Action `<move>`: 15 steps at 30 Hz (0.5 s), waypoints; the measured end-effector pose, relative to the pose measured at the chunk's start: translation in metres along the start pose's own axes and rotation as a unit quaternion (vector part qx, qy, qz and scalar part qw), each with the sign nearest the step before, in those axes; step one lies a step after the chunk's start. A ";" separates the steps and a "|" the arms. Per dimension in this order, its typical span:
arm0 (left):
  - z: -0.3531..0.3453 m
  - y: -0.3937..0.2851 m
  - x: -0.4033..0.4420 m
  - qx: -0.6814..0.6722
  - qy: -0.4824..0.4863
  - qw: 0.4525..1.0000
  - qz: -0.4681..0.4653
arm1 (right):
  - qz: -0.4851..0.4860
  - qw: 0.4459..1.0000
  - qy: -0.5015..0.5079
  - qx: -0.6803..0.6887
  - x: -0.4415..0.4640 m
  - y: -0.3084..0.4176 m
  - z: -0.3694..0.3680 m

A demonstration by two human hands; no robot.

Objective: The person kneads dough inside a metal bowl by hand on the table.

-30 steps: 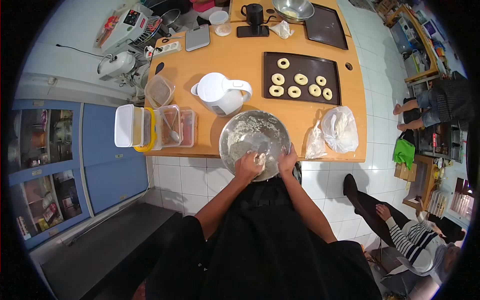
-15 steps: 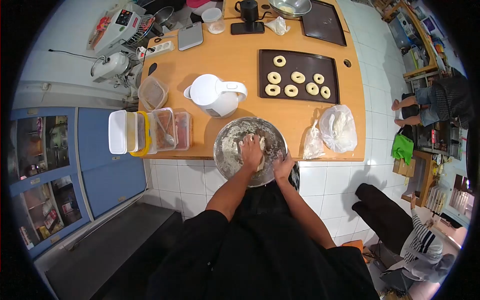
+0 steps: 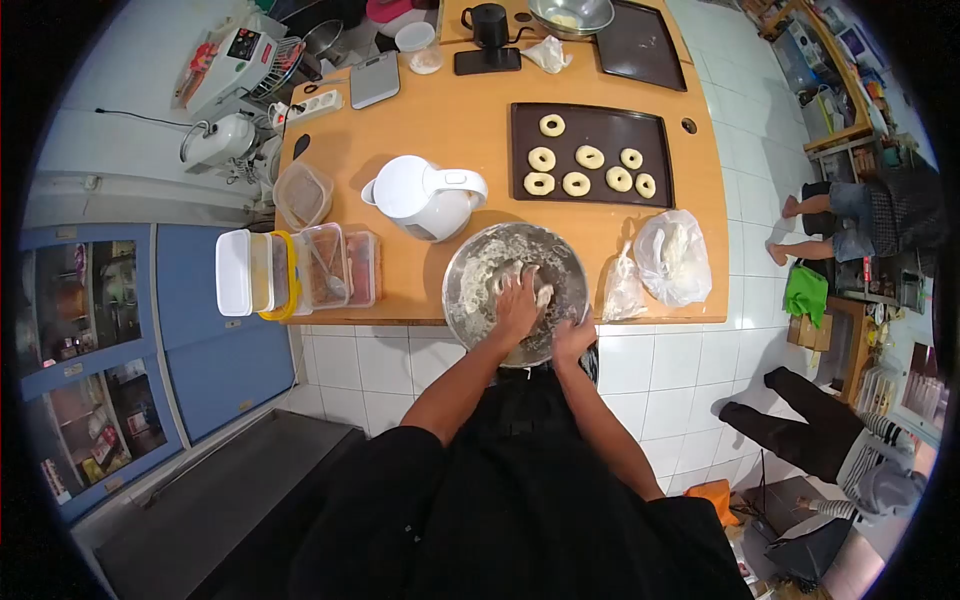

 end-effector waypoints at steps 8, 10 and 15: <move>-0.005 -0.002 -0.056 0.002 0.131 0.991 -0.034 | 0.013 1.000 0.014 0.017 0.010 0.008 -0.011; 0.003 -0.003 -0.064 -0.024 0.158 0.985 -0.067 | -0.018 0.999 0.021 0.024 0.012 0.000 -0.013; 0.034 0.009 -0.060 -0.043 0.081 0.995 -0.038 | 0.002 0.999 0.037 0.023 0.013 -0.006 -0.023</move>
Point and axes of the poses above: each hand's wrist, its own x-axis towards the middle knuckle, its own z-axis out of the back of the hand, y = z × x, the point moved 10 cm from there along x, towards the middle knuckle, and after that the axes turned 4 degrees about -y, right-handed, at the moved point
